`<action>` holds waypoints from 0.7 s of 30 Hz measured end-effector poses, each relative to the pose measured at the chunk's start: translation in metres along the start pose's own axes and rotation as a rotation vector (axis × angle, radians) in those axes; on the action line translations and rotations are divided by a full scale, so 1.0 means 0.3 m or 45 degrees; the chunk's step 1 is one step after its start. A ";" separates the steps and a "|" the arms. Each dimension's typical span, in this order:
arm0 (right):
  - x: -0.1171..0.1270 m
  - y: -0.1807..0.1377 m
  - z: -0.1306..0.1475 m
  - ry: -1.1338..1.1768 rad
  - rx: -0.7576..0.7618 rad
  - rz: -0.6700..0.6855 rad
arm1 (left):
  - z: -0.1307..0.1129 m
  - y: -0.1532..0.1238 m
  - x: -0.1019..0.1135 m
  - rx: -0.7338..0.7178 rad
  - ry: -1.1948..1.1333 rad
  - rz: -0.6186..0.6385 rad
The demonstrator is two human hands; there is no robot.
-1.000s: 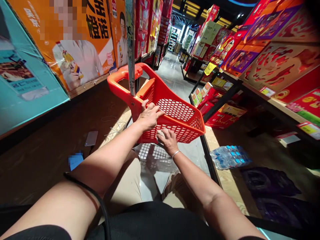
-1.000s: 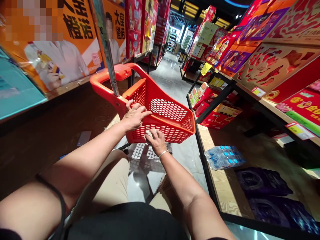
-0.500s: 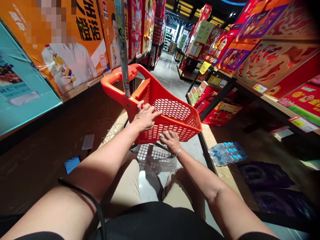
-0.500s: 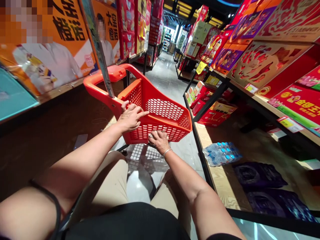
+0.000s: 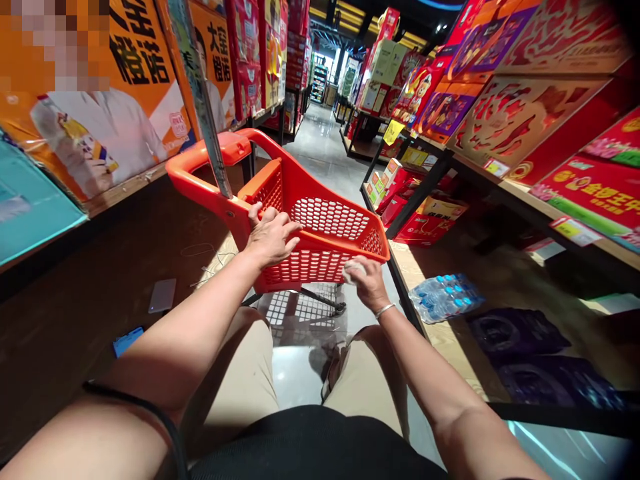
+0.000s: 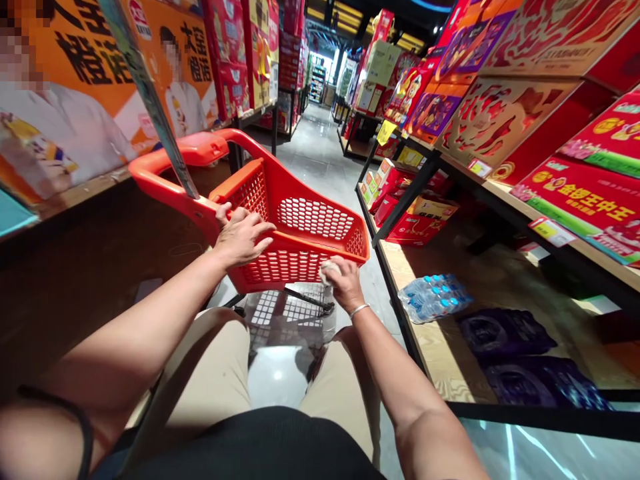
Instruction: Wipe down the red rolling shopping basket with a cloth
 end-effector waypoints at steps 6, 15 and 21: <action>0.183 0.086 -0.074 0.072 -0.555 -0.360 | 0.022 -0.011 0.017 0.017 0.007 -0.037; 0.069 0.247 0.434 0.127 -0.175 0.048 | 0.062 0.010 0.014 0.011 0.007 -0.032; 0.135 0.210 0.191 -0.038 -0.244 0.145 | 0.076 0.010 0.012 0.022 -0.008 -0.065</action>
Point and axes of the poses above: each hand's wrist, its own y-axis towards the middle knuckle, its own x-axis out of the back of the hand, z = x × y, the point moved 7 cm from there along y, towards the middle knuckle, and after that the axes turned 14 degrees about -x, right-handed, at the moved point
